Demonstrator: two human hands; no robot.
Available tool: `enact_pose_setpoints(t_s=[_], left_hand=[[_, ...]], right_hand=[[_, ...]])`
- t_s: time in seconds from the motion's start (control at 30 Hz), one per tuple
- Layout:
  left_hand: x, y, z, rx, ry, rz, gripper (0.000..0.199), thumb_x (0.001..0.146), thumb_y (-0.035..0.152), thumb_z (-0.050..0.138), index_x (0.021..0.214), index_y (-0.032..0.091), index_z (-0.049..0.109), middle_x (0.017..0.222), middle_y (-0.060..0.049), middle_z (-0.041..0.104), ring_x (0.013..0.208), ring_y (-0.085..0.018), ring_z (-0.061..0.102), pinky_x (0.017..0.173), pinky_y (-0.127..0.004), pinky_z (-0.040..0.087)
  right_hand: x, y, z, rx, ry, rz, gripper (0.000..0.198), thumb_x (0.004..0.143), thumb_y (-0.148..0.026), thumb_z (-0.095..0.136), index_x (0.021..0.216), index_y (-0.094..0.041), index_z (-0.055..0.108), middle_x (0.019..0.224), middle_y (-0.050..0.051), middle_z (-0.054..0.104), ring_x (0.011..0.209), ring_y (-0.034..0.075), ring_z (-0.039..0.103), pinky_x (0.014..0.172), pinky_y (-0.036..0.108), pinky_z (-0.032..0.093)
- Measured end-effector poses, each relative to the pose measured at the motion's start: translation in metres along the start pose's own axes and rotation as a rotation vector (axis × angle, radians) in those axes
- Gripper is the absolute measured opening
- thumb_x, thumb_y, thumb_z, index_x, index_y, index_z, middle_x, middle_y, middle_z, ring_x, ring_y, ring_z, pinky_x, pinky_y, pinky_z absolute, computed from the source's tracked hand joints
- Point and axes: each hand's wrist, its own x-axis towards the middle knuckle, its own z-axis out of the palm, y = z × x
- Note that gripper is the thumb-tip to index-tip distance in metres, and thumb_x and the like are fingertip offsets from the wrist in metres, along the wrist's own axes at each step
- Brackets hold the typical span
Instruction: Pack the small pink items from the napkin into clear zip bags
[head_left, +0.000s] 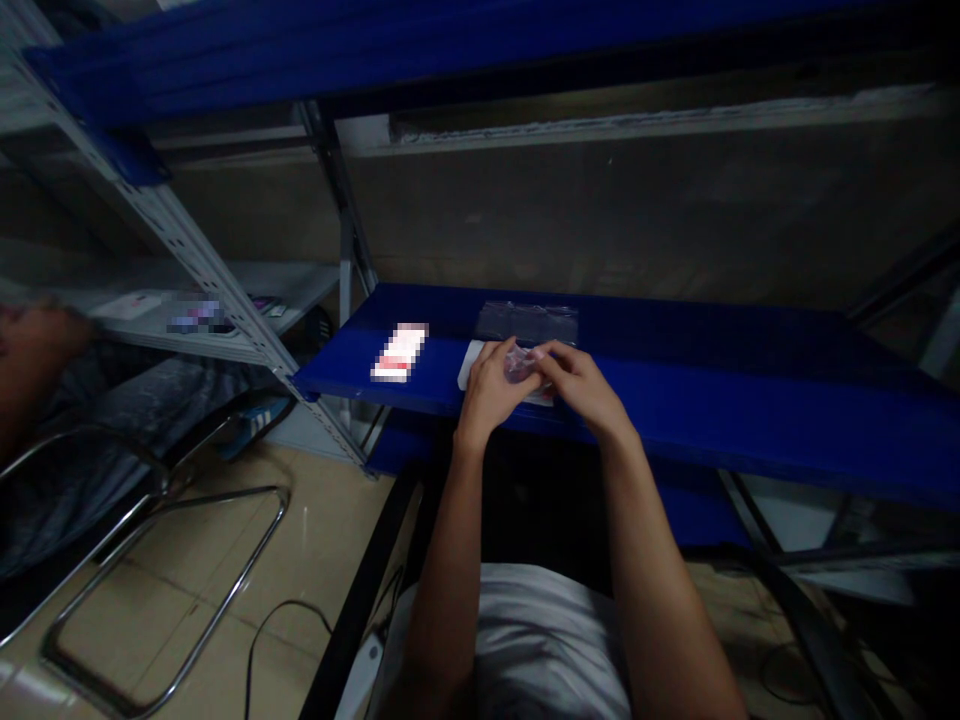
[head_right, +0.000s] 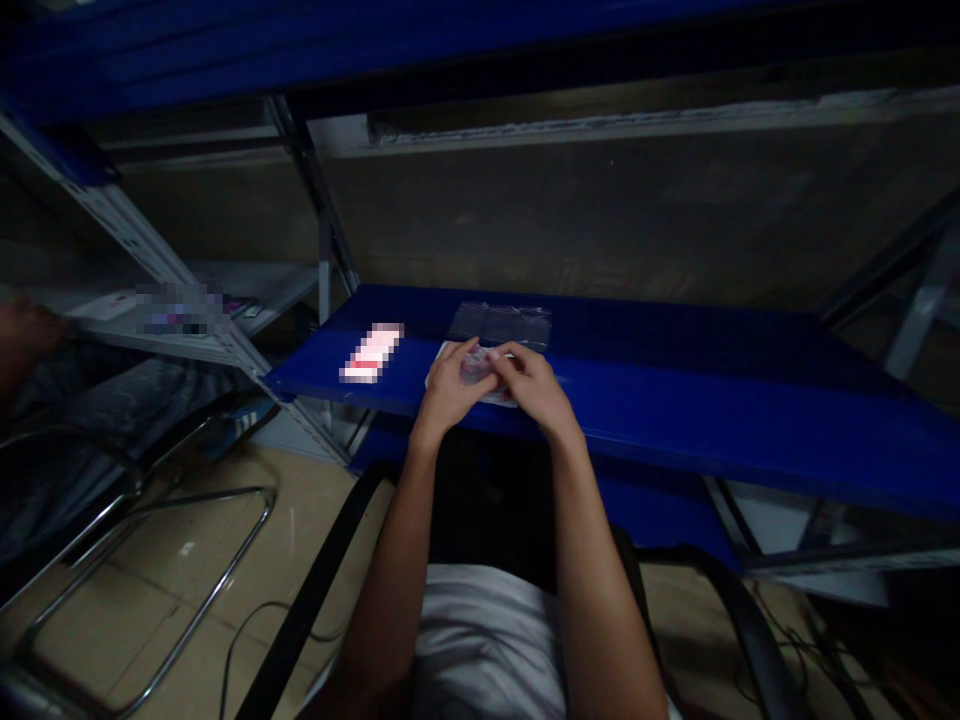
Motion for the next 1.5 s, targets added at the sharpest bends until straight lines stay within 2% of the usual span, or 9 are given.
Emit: enact_pose_setpoints(t_s=[0.13, 0.23, 0.33, 0.7, 0.93, 1.1, 1.2, 1.37, 1.5], left_hand=[[-0.001, -0.001, -0.002, -0.012, 0.019, 0.001, 0.063, 0.082, 0.040, 0.083, 0.137, 0.016, 0.064, 0.127, -0.013, 0.068, 0.120, -0.027, 0.066, 0.107, -0.038, 0.052], [-0.002, -0.003, -0.005, -0.002, 0.025, -0.025, 0.063, 0.082, 0.042, 0.083, 0.137, 0.017, 0.064, 0.127, -0.013, 0.067, 0.120, -0.027, 0.066, 0.108, -0.039, 0.051], [-0.002, -0.004, -0.007, 0.010, 0.023, -0.042, 0.064, 0.083, 0.041, 0.082, 0.138, 0.015, 0.062, 0.129, -0.014, 0.066, 0.122, -0.028, 0.064, 0.109, -0.040, 0.050], [-0.001, 0.001, -0.014, 0.010, -0.090, -0.061, 0.063, 0.079, 0.037, 0.084, 0.136, 0.016, 0.065, 0.128, -0.013, 0.069, 0.122, -0.029, 0.065, 0.109, -0.041, 0.050], [-0.003, 0.003, -0.018, -0.027, -0.197, -0.051, 0.058, 0.077, 0.032, 0.085, 0.132, 0.018, 0.069, 0.129, -0.013, 0.070, 0.122, -0.029, 0.066, 0.110, -0.041, 0.049], [-0.002, -0.002, -0.015, -0.159, -0.227, -0.090, 0.063, 0.072, 0.031, 0.089, 0.131, 0.019, 0.072, 0.134, -0.014, 0.070, 0.129, -0.031, 0.063, 0.116, -0.045, 0.045], [-0.002, -0.005, -0.013, -0.280, -0.257, -0.117, 0.060, 0.070, 0.030, 0.091, 0.127, 0.020, 0.075, 0.132, -0.013, 0.071, 0.127, -0.032, 0.065, 0.117, -0.046, 0.044], [-0.004, -0.007, -0.012, -0.417, -0.302, -0.104, 0.059, 0.073, 0.029, 0.089, 0.129, 0.018, 0.074, 0.131, -0.014, 0.072, 0.121, -0.030, 0.068, 0.113, -0.046, 0.047], [-0.003, -0.008, -0.013, -0.409, -0.314, -0.111, 0.061, 0.075, 0.031, 0.088, 0.132, 0.018, 0.072, 0.130, -0.013, 0.073, 0.118, -0.028, 0.070, 0.110, -0.043, 0.050]], right_hand=[[0.000, 0.010, -0.019, -0.079, 0.155, 0.020, 0.035, 0.090, -0.054, 0.063, 0.102, -0.022, 0.069, 0.085, 0.006, 0.075, 0.069, 0.021, 0.068, 0.056, 0.028, 0.047], [0.000, 0.028, -0.034, -0.371, 0.256, -0.007, 0.019, 0.086, -0.037, 0.065, 0.092, -0.021, 0.072, 0.082, 0.006, 0.075, 0.072, 0.021, 0.068, 0.066, 0.030, 0.048], [0.001, 0.042, -0.038, -0.586, 0.227, -0.013, 0.013, 0.082, -0.023, 0.064, 0.086, -0.020, 0.076, 0.080, 0.006, 0.076, 0.074, 0.020, 0.067, 0.072, 0.030, 0.046], [0.005, 0.055, -0.025, -0.779, 0.145, 0.020, 0.016, 0.085, -0.012, 0.065, 0.086, -0.020, 0.079, 0.087, 0.009, 0.079, 0.082, 0.023, 0.071, 0.074, 0.029, 0.044], [0.004, 0.053, -0.023, -0.779, 0.160, 0.032, 0.019, 0.086, -0.012, 0.060, 0.088, -0.019, 0.078, 0.086, 0.010, 0.078, 0.082, 0.023, 0.070, 0.074, 0.030, 0.044], [0.004, 0.032, -0.025, -0.499, 0.206, -0.054, 0.015, 0.086, -0.021, 0.060, 0.086, -0.019, 0.075, 0.083, 0.007, 0.076, 0.075, 0.021, 0.068, 0.074, 0.030, 0.046], [0.003, 0.018, -0.020, -0.323, 0.125, -0.116, 0.017, 0.086, -0.030, 0.062, 0.088, -0.019, 0.075, 0.086, 0.007, 0.076, 0.078, 0.020, 0.067, 0.076, 0.031, 0.049], [0.000, 0.006, -0.009, -0.252, -0.039, -0.098, 0.023, 0.086, -0.040, 0.066, 0.086, -0.019, 0.076, 0.091, 0.007, 0.078, 0.086, 0.023, 0.069, 0.084, 0.034, 0.051], [0.000, 0.006, -0.012, -0.240, -0.027, -0.079, 0.026, 0.090, -0.041, 0.062, 0.090, -0.020, 0.076, 0.092, 0.007, 0.078, 0.087, 0.024, 0.069, 0.080, 0.032, 0.051]])
